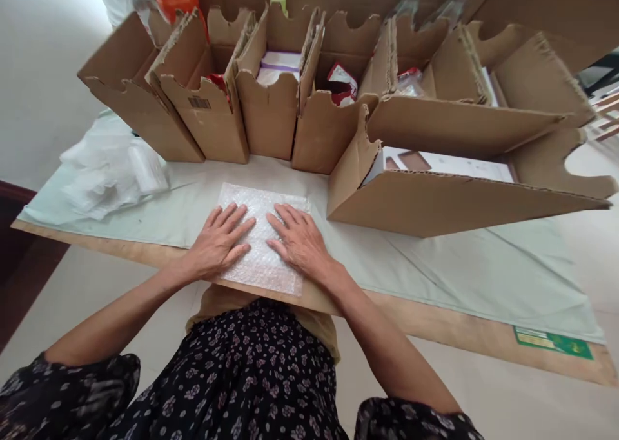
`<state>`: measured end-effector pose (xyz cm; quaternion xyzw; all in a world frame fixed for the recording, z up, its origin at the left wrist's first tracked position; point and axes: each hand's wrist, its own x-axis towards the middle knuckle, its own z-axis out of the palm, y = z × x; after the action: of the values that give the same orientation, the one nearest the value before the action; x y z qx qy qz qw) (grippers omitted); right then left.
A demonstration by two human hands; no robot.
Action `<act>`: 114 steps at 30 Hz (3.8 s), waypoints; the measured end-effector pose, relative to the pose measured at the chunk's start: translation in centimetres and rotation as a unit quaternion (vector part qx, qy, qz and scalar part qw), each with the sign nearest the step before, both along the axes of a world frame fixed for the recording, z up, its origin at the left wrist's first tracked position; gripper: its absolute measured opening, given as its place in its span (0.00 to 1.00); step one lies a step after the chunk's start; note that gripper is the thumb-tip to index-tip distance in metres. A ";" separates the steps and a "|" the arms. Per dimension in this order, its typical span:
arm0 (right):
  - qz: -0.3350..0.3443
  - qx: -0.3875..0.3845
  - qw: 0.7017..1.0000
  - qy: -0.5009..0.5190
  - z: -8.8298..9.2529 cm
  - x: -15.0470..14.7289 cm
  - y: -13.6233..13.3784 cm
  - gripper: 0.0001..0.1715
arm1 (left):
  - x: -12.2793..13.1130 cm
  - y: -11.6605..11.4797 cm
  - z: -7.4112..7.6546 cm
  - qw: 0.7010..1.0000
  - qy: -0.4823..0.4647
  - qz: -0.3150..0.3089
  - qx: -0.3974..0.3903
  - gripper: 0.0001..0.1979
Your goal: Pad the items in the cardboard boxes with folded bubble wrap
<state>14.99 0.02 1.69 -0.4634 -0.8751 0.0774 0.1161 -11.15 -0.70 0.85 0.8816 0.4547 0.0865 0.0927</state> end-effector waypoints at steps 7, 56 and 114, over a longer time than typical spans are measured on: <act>-0.011 0.033 0.998 0.044 1.3 5.9 -6.9 0.31 | -2.0 0.0 0.9 0.995 -0.073 -0.030 -0.057 0.30; -0.159 -0.159 0.880 0.419 1.7 0.4 -6.7 0.14 | -3.5 -1.6 4.0 0.910 -0.327 0.120 -0.225 0.12; -0.239 -0.251 0.868 0.356 1.8 -1.6 -9.0 0.21 | 2.7 3.1 3.1 0.980 -0.173 -0.016 0.092 0.19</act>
<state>13.39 -9.03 3.45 -0.6132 -0.5875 0.4240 0.3146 -8.48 2.39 3.95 0.8652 0.4074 0.2783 0.0898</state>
